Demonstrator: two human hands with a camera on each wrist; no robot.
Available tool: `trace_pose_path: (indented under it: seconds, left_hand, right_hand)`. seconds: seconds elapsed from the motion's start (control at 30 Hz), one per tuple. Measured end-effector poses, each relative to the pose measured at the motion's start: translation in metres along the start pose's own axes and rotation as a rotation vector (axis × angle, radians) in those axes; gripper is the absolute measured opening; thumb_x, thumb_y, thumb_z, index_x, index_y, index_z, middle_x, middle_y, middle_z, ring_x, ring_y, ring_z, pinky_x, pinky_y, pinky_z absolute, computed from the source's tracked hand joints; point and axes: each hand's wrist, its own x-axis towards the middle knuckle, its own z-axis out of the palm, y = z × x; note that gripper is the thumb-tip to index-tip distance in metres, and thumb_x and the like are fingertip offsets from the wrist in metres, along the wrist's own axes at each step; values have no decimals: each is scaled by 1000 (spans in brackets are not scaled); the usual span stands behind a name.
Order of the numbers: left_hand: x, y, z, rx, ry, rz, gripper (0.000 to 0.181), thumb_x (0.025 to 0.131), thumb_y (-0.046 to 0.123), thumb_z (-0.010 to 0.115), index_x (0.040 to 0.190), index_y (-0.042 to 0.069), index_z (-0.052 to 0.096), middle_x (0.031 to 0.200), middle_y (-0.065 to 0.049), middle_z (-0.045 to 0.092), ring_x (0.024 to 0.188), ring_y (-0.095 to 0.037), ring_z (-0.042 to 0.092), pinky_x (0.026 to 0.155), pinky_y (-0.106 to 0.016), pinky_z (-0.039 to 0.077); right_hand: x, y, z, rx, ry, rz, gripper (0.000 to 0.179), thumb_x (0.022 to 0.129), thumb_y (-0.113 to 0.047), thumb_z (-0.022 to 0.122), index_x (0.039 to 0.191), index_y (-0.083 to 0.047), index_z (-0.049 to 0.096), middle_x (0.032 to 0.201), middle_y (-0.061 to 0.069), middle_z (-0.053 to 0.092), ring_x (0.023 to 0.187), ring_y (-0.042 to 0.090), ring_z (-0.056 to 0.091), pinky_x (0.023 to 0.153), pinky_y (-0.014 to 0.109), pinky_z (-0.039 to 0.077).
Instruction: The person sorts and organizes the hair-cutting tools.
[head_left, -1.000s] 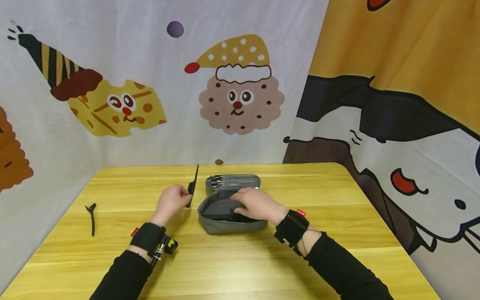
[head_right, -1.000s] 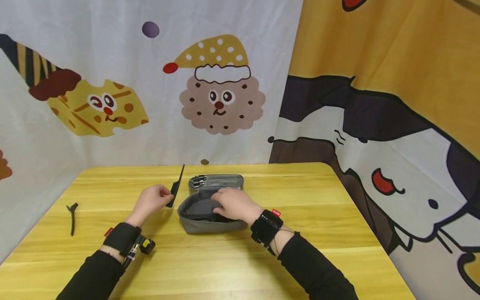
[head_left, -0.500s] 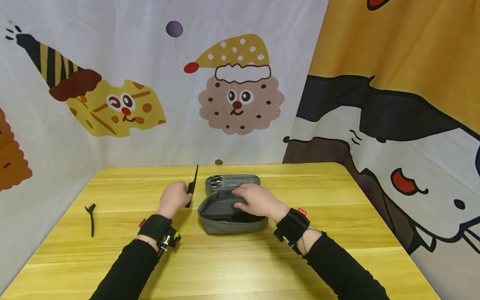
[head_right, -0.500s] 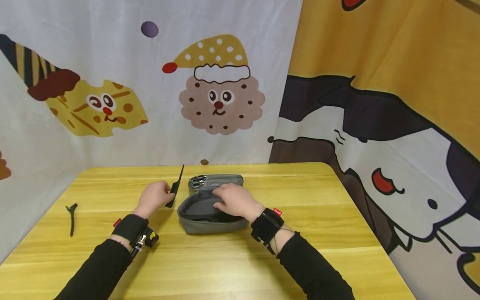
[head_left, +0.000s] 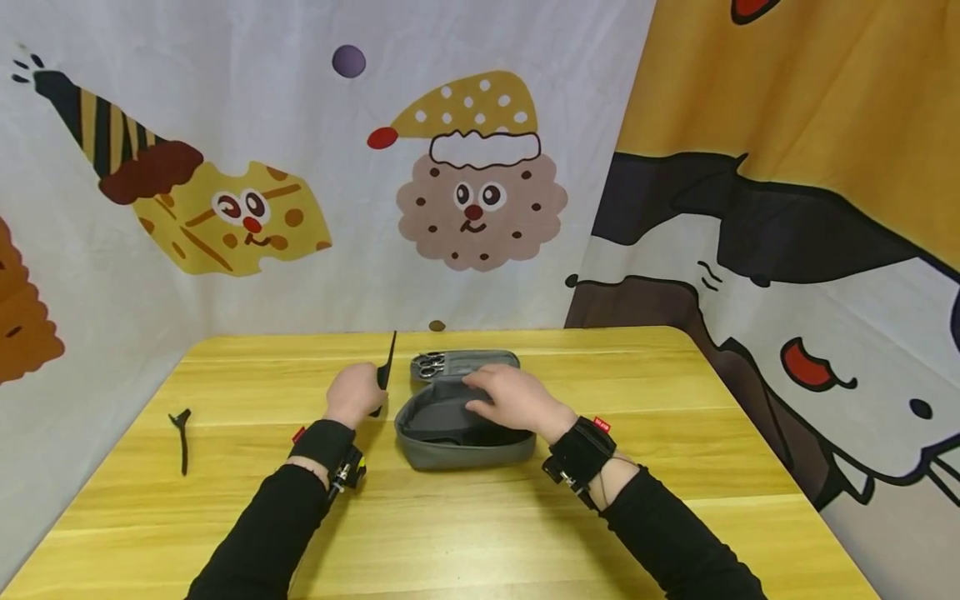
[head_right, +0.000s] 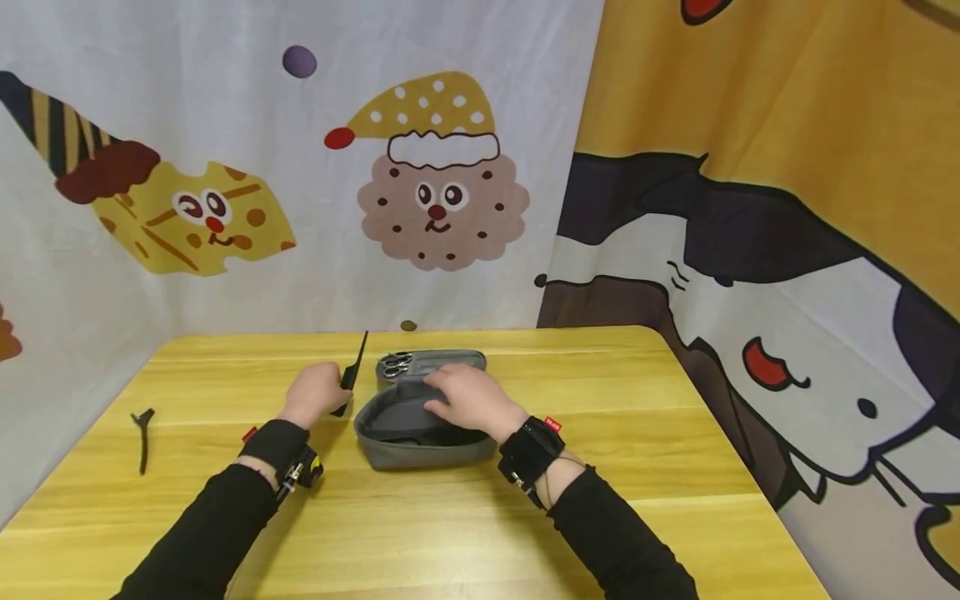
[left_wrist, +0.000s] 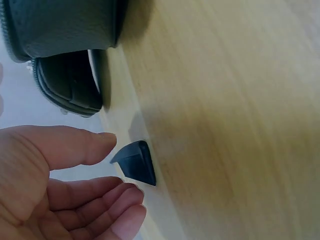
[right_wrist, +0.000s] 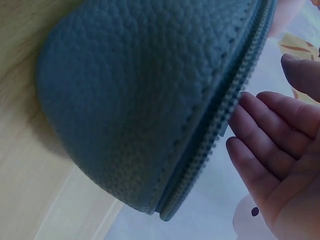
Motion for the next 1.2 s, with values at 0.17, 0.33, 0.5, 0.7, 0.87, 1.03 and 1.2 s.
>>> trace_pose_path:
  seconds: [0.17, 0.33, 0.5, 0.7, 0.87, 1.03, 1.2]
  left_hand:
    - [5, 1, 4, 39, -19, -9, 9, 84, 5, 67, 75, 3, 65, 74, -12, 61, 64, -26, 56, 51, -35, 44]
    - [6, 4, 5, 47, -23, -45, 10, 86, 5, 67, 76, 1, 67, 75, -12, 62, 64, -26, 57, 50, -35, 44]
    - [7, 9, 5, 64, -19, -52, 9, 85, 6, 69, 80, 0, 70, 79, -16, 65, 66, -28, 59, 52, -38, 48]
    - [8, 12, 5, 92, -22, -44, 7, 84, 5, 69, 83, -1, 72, 83, -18, 68, 71, -31, 63, 55, -42, 53]
    - [11, 10, 3, 64, -19, -54, 7, 83, 6, 70, 83, -1, 72, 83, -18, 67, 69, -31, 62, 55, -42, 53]
    - [13, 4, 1, 53, -2, -49, 11, 86, 2, 63, 77, 1, 69, 75, -15, 64, 63, -26, 57, 49, -37, 46]
    - [11, -5, -3, 9, -8, -54, 14, 87, 0, 61, 73, 1, 65, 71, -13, 59, 61, -26, 52, 50, -34, 40]
  right_hand:
    - [2, 0, 0, -5, -1, 1, 39, 97, -28, 66, 129, -6, 64, 118, 9, 65, 106, 24, 62, 92, 36, 50]
    - [7, -1, -1, -10, -4, -1, 40, 98, -29, 65, 131, -7, 63, 122, 9, 65, 112, 25, 61, 97, 36, 48]
    - [12, -4, -3, -17, -5, 3, 42, 99, -32, 63, 134, -9, 62, 127, 8, 63, 117, 24, 58, 102, 35, 45]
    - [14, -7, -3, -9, -10, -1, 43, 99, -31, 62, 136, -8, 60, 130, 8, 62, 121, 24, 56, 105, 34, 42]
    - [13, -7, -3, 10, -7, -3, 43, 99, -29, 62, 135, -6, 60, 131, 10, 61, 122, 25, 55, 106, 35, 41]
    - [12, -7, -2, 13, -2, 1, 42, 99, -29, 63, 135, -6, 60, 130, 10, 61, 121, 25, 56, 105, 34, 42]
    - [13, -7, -2, 14, 3, -3, 42, 99, -29, 63, 134, -7, 60, 130, 10, 61, 121, 25, 56, 105, 34, 42]
